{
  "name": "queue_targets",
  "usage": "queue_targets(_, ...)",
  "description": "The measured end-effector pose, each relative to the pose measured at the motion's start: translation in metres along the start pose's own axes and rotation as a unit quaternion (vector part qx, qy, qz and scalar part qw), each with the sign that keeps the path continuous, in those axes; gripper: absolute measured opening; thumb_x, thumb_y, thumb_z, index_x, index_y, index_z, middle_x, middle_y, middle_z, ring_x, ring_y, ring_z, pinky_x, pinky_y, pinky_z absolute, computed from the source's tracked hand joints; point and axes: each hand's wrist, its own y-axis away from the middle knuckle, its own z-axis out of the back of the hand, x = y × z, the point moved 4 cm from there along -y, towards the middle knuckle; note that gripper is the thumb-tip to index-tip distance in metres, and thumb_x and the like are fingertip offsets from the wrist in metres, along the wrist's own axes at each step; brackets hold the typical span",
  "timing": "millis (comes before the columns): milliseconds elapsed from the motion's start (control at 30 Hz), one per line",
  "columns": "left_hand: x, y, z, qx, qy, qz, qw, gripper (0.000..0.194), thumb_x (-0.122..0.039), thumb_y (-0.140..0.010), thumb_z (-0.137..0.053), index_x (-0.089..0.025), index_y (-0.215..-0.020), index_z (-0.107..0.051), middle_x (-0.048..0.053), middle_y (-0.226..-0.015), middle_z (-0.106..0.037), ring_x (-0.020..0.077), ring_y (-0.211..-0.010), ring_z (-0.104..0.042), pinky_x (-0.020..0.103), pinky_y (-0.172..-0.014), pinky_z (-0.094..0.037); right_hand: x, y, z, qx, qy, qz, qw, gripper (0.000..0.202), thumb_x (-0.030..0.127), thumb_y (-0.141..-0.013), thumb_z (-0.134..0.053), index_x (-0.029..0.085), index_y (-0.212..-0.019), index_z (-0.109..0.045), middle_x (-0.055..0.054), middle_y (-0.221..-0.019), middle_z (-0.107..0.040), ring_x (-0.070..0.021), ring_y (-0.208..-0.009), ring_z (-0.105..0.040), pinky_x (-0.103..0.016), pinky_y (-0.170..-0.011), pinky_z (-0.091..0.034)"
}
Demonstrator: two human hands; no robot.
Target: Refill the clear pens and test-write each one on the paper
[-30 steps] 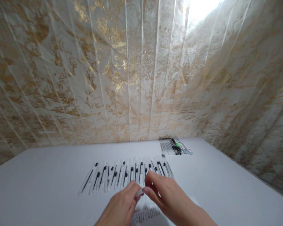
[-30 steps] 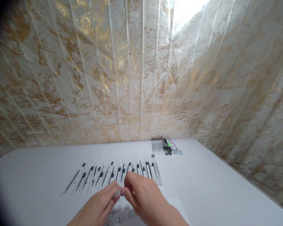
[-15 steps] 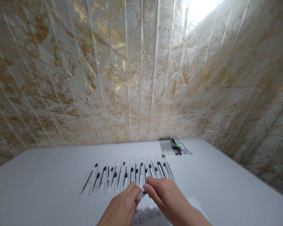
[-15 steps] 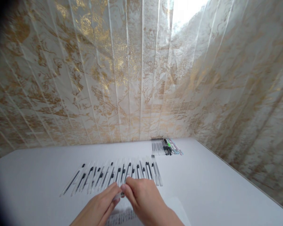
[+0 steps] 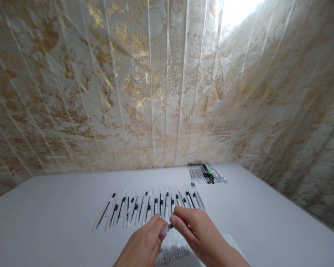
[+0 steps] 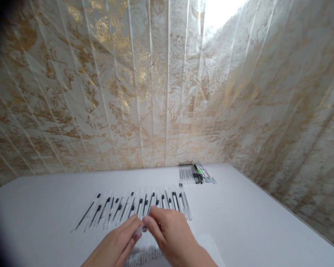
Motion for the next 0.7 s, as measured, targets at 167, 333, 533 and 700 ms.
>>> queue_targets(167,0.0,0.001,-0.005,0.033,-0.018,0.003,0.999,0.022,-0.015,-0.089,-0.034,-0.022,-0.093,-0.055,0.004,-0.095,-0.061,0.0142,-0.081,-0.063,0.021,-0.075,-0.049,0.003,0.002,-0.001,0.01,0.029,0.007,0.999,0.021,0.033,-0.091,-0.042,0.023,-0.072,-0.042,0.003,-0.063,-0.05,-0.0125,-0.055,-0.044,-0.02,-0.053,-0.027)
queue_targets(333,0.001,0.002,-0.009,0.035,-0.005,-0.003,0.999,0.023,-0.017,-0.089,-0.036,-0.023,-0.096,-0.057,0.004,-0.097,-0.063,0.0159,-0.085,-0.064,0.024,-0.081,-0.05,-0.001,0.0,-0.006,0.005,0.041,-0.023,0.999,0.032,0.037,-0.094,-0.036,0.022,-0.066,-0.04,0.003,-0.057,-0.047,-0.0128,-0.052,-0.043,-0.022,-0.053,-0.025)
queue_targets(533,-0.009,0.0,0.022,-0.146,0.078,0.048,0.985,0.032,-0.04,-0.096,-0.034,-0.027,-0.108,-0.06,0.003,-0.113,-0.063,0.0194,-0.118,-0.051,0.033,-0.103,-0.041,0.002,-0.002,0.006,-0.009,-0.123,-0.021,0.992,0.016,0.03,-0.09,-0.046,0.02,-0.084,-0.057,0.005,-0.062,-0.047,-0.0113,-0.055,-0.043,-0.02,-0.055,-0.033)
queue_targets(700,-0.032,-0.005,0.024,-0.168,0.061,0.014,0.984,0.042,-0.047,-0.096,-0.03,-0.028,-0.123,-0.056,0.006,-0.12,-0.059,0.0222,-0.118,-0.049,0.047,-0.11,-0.03,0.018,-0.005,-0.009,0.041,-0.236,0.033,0.97,0.006,0.022,-0.079,-0.059,0.018,-0.074,-0.057,0.007,-0.061,-0.04,-0.0087,-0.054,-0.036,-0.019,-0.05,-0.03)
